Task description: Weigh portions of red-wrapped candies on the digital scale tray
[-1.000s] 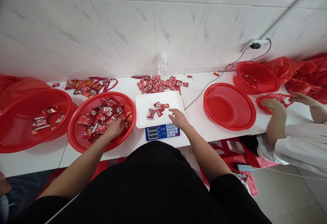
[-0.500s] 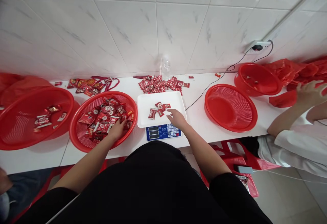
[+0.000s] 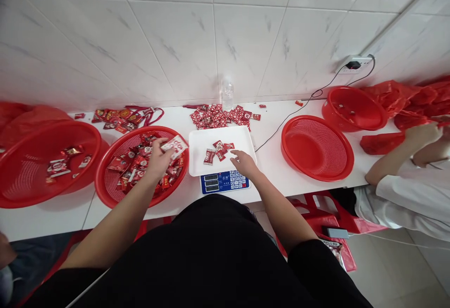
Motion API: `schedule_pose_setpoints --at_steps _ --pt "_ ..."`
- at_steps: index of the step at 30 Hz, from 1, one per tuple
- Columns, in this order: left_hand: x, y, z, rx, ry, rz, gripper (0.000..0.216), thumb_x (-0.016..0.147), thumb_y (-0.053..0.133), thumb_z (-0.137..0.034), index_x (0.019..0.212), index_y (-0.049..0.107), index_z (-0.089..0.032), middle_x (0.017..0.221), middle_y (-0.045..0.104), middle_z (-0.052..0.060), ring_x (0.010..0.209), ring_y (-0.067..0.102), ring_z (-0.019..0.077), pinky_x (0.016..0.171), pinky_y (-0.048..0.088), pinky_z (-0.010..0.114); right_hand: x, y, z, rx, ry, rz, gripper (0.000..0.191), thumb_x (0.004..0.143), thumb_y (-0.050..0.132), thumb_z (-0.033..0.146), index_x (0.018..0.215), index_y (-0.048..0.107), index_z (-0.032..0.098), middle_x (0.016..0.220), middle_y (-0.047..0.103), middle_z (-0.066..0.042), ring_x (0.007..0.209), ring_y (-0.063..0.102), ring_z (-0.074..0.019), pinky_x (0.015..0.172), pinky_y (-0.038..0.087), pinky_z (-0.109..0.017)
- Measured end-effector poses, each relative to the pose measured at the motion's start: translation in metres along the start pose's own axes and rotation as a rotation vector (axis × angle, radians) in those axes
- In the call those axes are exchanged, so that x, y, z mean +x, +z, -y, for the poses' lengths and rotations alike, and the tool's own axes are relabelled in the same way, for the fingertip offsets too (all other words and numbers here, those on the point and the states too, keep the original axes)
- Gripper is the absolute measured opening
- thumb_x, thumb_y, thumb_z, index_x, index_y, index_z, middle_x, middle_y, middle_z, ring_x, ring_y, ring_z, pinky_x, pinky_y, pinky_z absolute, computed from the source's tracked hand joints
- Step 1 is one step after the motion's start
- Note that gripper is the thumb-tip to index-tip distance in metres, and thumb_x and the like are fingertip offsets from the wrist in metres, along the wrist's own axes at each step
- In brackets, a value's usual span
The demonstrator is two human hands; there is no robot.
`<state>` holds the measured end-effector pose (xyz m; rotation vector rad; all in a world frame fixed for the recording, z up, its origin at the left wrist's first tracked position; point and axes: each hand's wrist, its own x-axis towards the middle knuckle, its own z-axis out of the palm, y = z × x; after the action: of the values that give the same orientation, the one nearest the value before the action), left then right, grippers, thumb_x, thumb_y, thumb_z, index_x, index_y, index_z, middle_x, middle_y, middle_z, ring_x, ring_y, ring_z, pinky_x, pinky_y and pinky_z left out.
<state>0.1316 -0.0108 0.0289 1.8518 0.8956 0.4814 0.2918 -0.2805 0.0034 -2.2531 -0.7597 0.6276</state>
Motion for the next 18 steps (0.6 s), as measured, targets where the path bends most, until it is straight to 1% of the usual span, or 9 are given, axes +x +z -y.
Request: schedule_pose_setpoints --at_steps 2,4,7,8,9,11,13,15,18 --pt "0.001 0.017 -0.007 -0.092 0.050 0.078 0.057 0.078 0.056 -0.024 0.131 0.034 -0.025 0.114 0.058 0.008 0.082 0.063 0.0146 0.071 0.052 0.029 0.000 0.000 0.002 0.004 -0.002 -0.006 0.036 0.088 0.050 0.031 0.124 0.054 0.024 0.124 0.059 -0.003 0.096 0.062 -0.0140 0.089 0.048 -0.029" --pt "0.004 0.023 -0.001 -0.045 0.084 0.052 0.059 0.078 0.058 -0.026 0.131 0.034 -0.024 0.122 0.052 0.010 0.089 0.061 0.0153 0.076 0.052 0.030 0.000 -0.001 0.002 0.009 0.000 -0.010 0.036 0.088 0.050 0.030 0.123 0.055 0.025 0.124 0.058 -0.003 0.096 0.062 -0.0138 0.088 0.048 -0.029" --pt "0.010 0.008 0.030 0.201 0.053 -0.102 0.052 0.077 0.055 -0.024 0.126 0.039 -0.019 0.119 0.052 0.012 0.094 0.059 0.0178 0.082 0.050 0.033 -0.002 -0.004 0.000 0.011 0.015 -0.012 0.036 0.088 0.050 0.030 0.124 0.054 0.025 0.124 0.058 -0.002 0.098 0.061 -0.0138 0.088 0.049 -0.029" --pt "0.011 0.000 0.044 0.311 0.022 -0.105 0.050 0.077 0.055 -0.024 0.125 0.040 -0.017 0.117 0.053 0.012 0.097 0.059 0.0195 0.085 0.049 0.034 -0.003 -0.005 -0.001 0.009 0.023 -0.009 0.036 0.089 0.050 0.031 0.124 0.054 0.025 0.124 0.058 -0.003 0.098 0.061 -0.0140 0.087 0.049 -0.029" --pt "0.010 -0.008 0.058 0.441 -0.021 -0.056 0.050 0.076 0.056 -0.025 0.123 0.043 -0.016 0.116 0.054 0.013 0.101 0.057 0.0221 0.088 0.047 0.036 -0.004 -0.006 -0.002 0.007 0.031 -0.005 0.037 0.089 0.050 0.031 0.125 0.054 0.025 0.124 0.059 -0.003 0.098 0.061 -0.0142 0.087 0.049 -0.029" --pt "0.005 -0.019 0.083 0.702 -0.117 0.167 0.057 0.072 0.062 -0.030 0.124 0.046 -0.013 0.119 0.053 0.017 0.111 0.053 0.0292 0.093 0.044 0.041 -0.005 -0.006 -0.003 0.003 0.044 0.006 0.037 0.089 0.050 0.031 0.125 0.053 0.024 0.123 0.059 -0.003 0.098 0.062 -0.0145 0.087 0.049 -0.029" --pt "-0.004 -0.024 0.099 0.900 -0.149 0.355 0.067 0.070 0.065 -0.036 0.130 0.044 -0.014 0.127 0.048 0.020 0.121 0.044 0.0351 0.095 0.041 0.044 -0.005 -0.005 -0.003 -0.002 0.049 0.018 0.037 0.089 0.050 0.031 0.125 0.053 0.024 0.123 0.059 -0.003 0.098 0.062 -0.0144 0.088 0.049 -0.029" --pt "-0.014 -0.022 0.106 1.029 -0.137 0.424 0.065 0.075 0.059 -0.036 0.134 0.041 -0.018 0.132 0.044 0.020 0.126 0.038 0.0369 0.093 0.040 0.048 -0.005 -0.004 -0.002 -0.007 0.054 0.028 0.037 0.089 0.050 0.031 0.125 0.054 0.025 0.122 0.060 -0.003 0.097 0.062 -0.0143 0.088 0.049 -0.029" --pt "-0.021 -0.016 0.104 1.099 -0.140 0.441 0.049 0.084 0.043 -0.031 0.132 0.044 -0.021 0.130 0.046 0.019 0.121 0.043 0.0364 0.088 0.042 0.050 -0.004 -0.001 0.001 -0.002 0.044 0.036 0.037 0.089 0.050 0.030 0.125 0.054 0.025 0.123 0.059 -0.003 0.098 0.062 -0.0143 0.088 0.049 -0.029"
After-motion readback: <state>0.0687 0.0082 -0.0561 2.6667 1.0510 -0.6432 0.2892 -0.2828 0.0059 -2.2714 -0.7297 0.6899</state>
